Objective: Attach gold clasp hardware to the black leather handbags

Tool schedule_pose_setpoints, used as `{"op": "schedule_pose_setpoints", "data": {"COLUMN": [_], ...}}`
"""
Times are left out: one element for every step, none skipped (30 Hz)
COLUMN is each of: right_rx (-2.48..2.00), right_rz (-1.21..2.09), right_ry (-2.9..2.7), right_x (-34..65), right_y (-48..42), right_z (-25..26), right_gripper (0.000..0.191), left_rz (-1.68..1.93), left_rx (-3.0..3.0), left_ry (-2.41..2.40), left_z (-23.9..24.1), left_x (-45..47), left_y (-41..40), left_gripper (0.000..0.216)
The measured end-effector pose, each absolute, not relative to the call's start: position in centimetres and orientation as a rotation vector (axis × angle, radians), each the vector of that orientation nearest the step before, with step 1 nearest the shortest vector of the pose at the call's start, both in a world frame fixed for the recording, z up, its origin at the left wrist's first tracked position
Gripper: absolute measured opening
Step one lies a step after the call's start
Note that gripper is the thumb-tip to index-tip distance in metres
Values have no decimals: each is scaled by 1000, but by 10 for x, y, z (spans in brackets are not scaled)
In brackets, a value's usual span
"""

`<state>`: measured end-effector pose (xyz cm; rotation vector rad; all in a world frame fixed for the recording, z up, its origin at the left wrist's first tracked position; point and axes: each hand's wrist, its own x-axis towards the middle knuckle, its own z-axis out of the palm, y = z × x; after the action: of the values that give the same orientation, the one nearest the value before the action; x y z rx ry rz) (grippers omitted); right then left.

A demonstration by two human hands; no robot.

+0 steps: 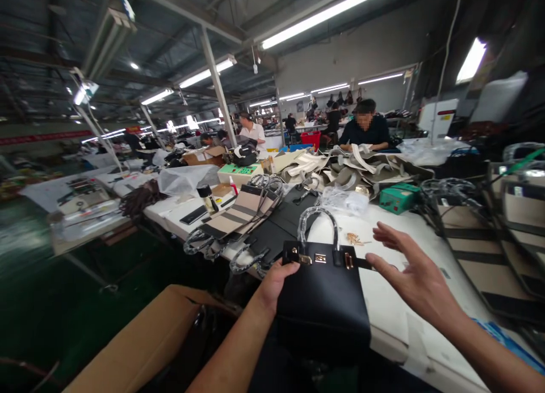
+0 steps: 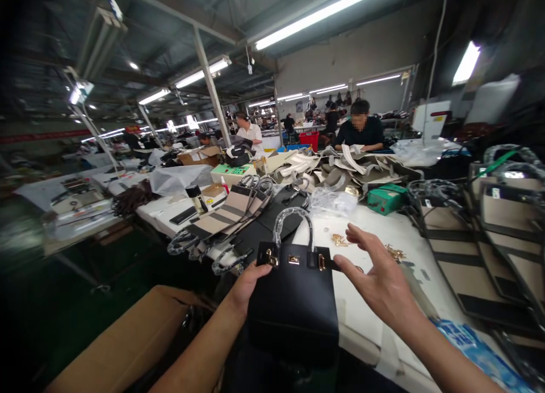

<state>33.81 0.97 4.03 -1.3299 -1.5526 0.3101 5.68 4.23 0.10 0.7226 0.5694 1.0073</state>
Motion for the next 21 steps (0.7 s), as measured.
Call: {"op": "schedule_pose_setpoints", "data": {"right_rx": [-1333, -1337, -1335, -1325, -1306, -1277, -1238, -1197, -1160, -1129, -1108, -1105, -1115, -1135, -1166, -1219, -1294, -1375, -1454, -1524, -1578], "right_rz": [363, 446, 548, 658, 773, 881, 972, 1048, 1110, 1159, 1187, 1197, 1201, 1205, 1198, 1171, 1114, 1039, 955, 885, 851], "right_ry": [-1505, -1458, -1415, -1380, -1356, -1343, -1338, -1336, -1334, -1333, -1322, -1302, -1275, -1247, -1224, -1214, -1220, -1244, -1274, -1307, -1339], "right_x": [339, 339, 338, 337, 335, 332, 329, 324, 319, 314, 310, 306, 303, 302, 302, 303, 306, 308, 311, 313, 315], "right_y": [8, 7, 6, 5, 4, 3, 2, 1, 1, 1, 2, 4, 7, 10, 14, 18, 22, 25, 27, 28, 28], "right_z": [42, 41, 39, 34, 29, 23, 16, 10, 5, 2, 0, -1, -1, -1, -2, -4, -9, -14, -22, -30, -39], "right_gripper": [66, 66, 66, 66, 67, 69, 72, 76, 79, 82, 83, 84, 82, 81, 79, 77, 77, 77, 76, 74, 70], "left_rz": [1017, 1028, 1038, 1047, 1055, 1064, 1072, 1077, 1081, 1083, 1081, 1070, 1055, 1038, 1022, 1010, 999, 987, 973, 958, 953], "left_rx": [713, 704, 696, 690, 684, 680, 677, 672, 665, 657, 649, 640, 629, 620, 613, 609, 611, 620, 637, 669, 723], "left_ry": [586, 601, 613, 620, 625, 629, 634, 637, 638, 635, 632, 630, 632, 638, 649, 662, 679, 703, 739, 791, 864], "left_z": [5, 8, 10, 13, 15, 17, 18, 19, 19, 18, 16, 12, 8, 2, -5, -13, -22, -31, -39, -48, -56], "left_x": [51, 46, 42, 39, 37, 35, 34, 35, 36, 39, 42, 47, 52, 58, 64, 70, 76, 81, 84, 87, 89], "left_y": [42, 42, 42, 41, 41, 40, 39, 38, 37, 36, 36, 36, 37, 37, 38, 39, 40, 41, 41, 42, 42], "left_gripper": [25, 25, 25, 26, 27, 27, 28, 28, 27, 26, 26, 25, 26, 27, 29, 31, 33, 35, 37, 39, 41]}}
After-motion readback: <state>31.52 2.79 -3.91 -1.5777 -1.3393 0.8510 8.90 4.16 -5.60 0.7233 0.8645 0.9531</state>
